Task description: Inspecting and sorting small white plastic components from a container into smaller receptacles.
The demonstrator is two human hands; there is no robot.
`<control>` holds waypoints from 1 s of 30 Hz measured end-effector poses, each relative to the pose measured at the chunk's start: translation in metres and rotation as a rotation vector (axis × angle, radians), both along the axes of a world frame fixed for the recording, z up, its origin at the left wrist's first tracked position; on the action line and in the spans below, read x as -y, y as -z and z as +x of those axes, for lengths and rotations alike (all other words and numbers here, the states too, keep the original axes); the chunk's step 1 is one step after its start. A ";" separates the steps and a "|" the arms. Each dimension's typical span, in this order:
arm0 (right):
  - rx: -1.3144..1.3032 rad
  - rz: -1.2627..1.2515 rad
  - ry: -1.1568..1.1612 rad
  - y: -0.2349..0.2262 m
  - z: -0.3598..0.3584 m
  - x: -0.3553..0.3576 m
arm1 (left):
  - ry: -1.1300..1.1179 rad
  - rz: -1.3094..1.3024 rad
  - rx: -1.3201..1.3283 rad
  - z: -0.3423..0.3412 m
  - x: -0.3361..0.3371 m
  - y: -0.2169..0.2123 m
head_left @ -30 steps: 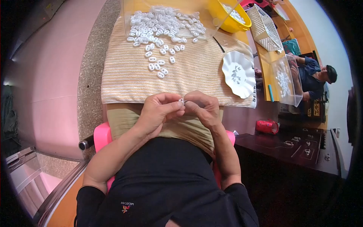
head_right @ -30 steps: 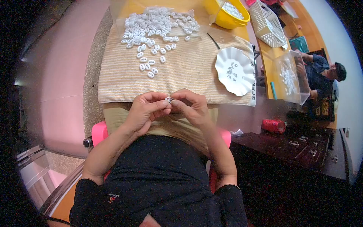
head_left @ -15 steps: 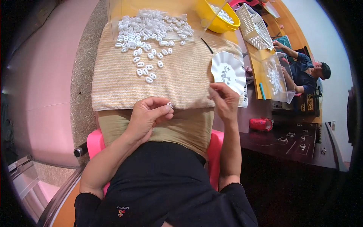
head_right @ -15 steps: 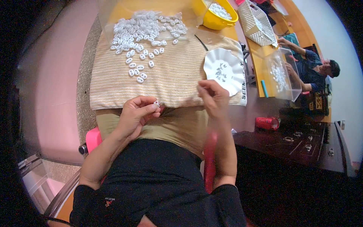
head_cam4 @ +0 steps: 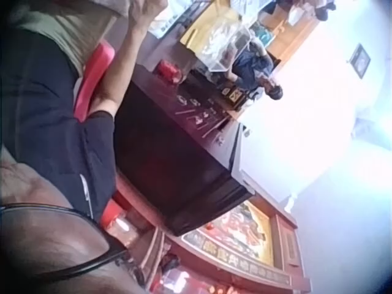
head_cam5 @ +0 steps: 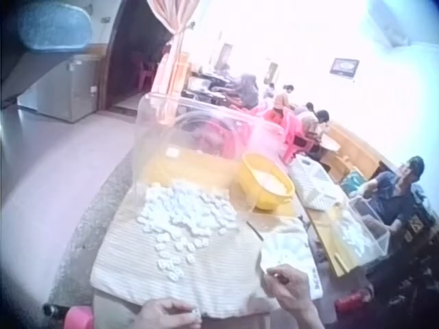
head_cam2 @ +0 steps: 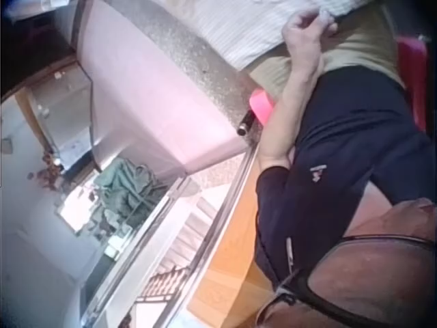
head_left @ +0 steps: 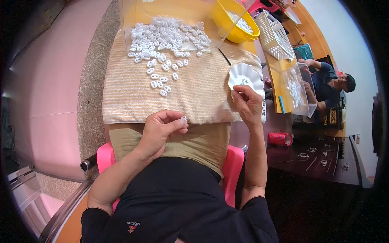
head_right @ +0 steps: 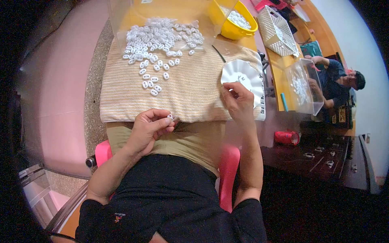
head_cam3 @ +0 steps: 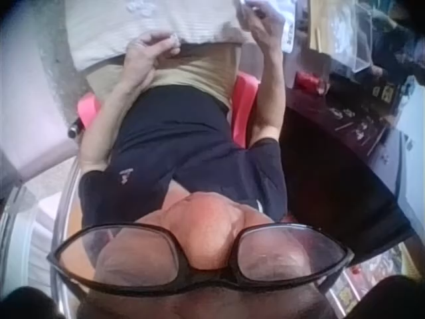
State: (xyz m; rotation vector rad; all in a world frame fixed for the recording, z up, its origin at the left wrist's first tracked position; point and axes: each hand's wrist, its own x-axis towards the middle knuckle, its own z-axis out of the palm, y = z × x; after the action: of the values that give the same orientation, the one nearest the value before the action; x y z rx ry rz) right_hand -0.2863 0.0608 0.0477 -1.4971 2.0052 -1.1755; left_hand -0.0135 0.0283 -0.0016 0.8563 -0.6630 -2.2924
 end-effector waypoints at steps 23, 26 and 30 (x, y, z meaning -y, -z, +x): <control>-0.477 0.275 0.245 0.033 0.047 0.152 | -0.011 0.058 -0.069 0.007 0.008 -0.008; -0.435 0.267 0.112 0.031 0.041 0.143 | -0.006 0.063 -0.082 0.008 0.010 -0.010; -0.487 0.243 -0.038 0.030 0.039 0.125 | -0.003 0.086 -0.083 0.009 0.011 -0.013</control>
State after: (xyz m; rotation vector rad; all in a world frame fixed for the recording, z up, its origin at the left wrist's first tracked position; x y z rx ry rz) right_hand -0.2474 -0.0638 0.0180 -1.8045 2.3059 -0.5535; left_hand -0.0040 0.0172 0.0113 0.7958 -0.5295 -2.3543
